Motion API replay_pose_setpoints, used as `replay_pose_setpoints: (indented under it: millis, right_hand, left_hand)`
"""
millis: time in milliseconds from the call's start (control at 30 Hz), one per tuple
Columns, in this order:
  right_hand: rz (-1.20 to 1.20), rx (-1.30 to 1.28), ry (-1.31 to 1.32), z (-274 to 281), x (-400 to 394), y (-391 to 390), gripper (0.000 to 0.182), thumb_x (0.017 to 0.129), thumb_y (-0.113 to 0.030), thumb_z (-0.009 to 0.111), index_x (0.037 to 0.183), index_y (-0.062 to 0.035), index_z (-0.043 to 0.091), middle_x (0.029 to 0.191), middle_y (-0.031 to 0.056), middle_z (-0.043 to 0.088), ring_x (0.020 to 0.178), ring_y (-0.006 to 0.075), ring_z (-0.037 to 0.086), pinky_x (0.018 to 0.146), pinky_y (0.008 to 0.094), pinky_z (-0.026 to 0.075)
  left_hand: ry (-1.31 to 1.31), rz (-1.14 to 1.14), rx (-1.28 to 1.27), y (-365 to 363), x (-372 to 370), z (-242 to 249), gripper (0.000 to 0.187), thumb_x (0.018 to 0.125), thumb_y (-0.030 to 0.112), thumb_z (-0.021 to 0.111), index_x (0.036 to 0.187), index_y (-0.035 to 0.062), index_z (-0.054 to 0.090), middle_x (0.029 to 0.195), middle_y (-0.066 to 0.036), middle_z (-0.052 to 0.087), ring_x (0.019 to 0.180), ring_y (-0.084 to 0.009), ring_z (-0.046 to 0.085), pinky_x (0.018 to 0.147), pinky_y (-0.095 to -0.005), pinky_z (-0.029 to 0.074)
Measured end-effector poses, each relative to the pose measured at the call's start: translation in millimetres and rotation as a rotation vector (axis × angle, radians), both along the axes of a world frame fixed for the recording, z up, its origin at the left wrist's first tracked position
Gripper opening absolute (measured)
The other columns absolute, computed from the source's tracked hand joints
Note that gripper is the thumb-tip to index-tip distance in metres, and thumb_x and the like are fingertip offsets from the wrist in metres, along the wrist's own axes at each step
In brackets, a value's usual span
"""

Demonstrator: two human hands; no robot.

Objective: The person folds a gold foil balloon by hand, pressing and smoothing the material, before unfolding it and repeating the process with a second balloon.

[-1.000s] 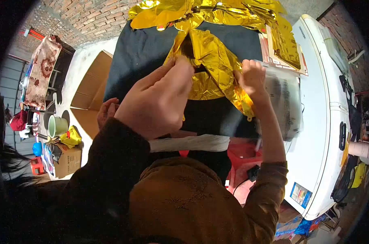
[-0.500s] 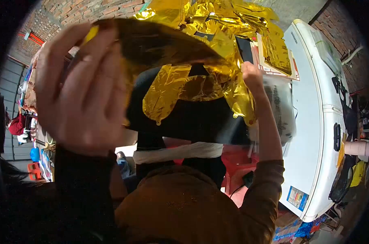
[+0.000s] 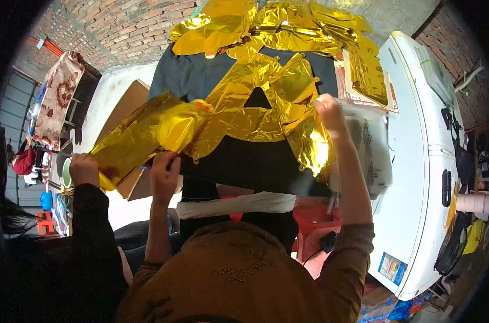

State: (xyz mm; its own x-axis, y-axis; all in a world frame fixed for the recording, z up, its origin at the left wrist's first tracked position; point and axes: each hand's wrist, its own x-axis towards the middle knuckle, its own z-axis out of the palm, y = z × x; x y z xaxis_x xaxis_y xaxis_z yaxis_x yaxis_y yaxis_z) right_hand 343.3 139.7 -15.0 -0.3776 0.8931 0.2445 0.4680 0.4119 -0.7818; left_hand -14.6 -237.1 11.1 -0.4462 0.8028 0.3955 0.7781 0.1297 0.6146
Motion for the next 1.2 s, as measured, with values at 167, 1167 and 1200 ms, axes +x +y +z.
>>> replay_pose_setpoints:
  millis: [167,1167,1200]
  right_hand:
    - [0.137,-0.522,0.147,9,5,-31,0.017,0.107,-0.022,0.065,0.101,-0.0053,0.064,0.089,-0.0037,0.059,0.082,0.0063,0.054,0.073,0.0262,0.046]
    - [-0.300,-0.248,0.859,116,140,-161,0.036,0.109,-0.032,0.049,0.124,-0.0012,0.061,0.116,0.0117,0.069,0.106,0.0216,0.069,0.094,0.0357,0.054]
    - [-0.294,-0.250,0.863,114,140,-161,0.035,0.109,-0.032,0.049,0.123,-0.0014,0.061,0.115,0.0114,0.069,0.104,0.0212,0.069,0.092,0.0352,0.055]
  left_hand:
    - [-0.050,-0.045,0.139,10,30,21,0.049,0.097,0.002,0.071,0.144,0.0001,0.056,0.126,-0.017,0.069,0.103,-0.0230,0.072,0.079,-0.0359,0.059]
    - [-0.108,-0.536,0.130,15,97,20,0.022,0.089,-0.001,0.074,0.110,0.0054,0.073,0.091,-0.009,0.076,0.081,-0.0270,0.074,0.070,-0.0385,0.058]
    - [-0.101,-0.537,0.137,15,96,16,0.024,0.089,0.000,0.074,0.113,0.0062,0.073,0.099,-0.010,0.076,0.090,-0.0262,0.074,0.078,-0.0382,0.058]
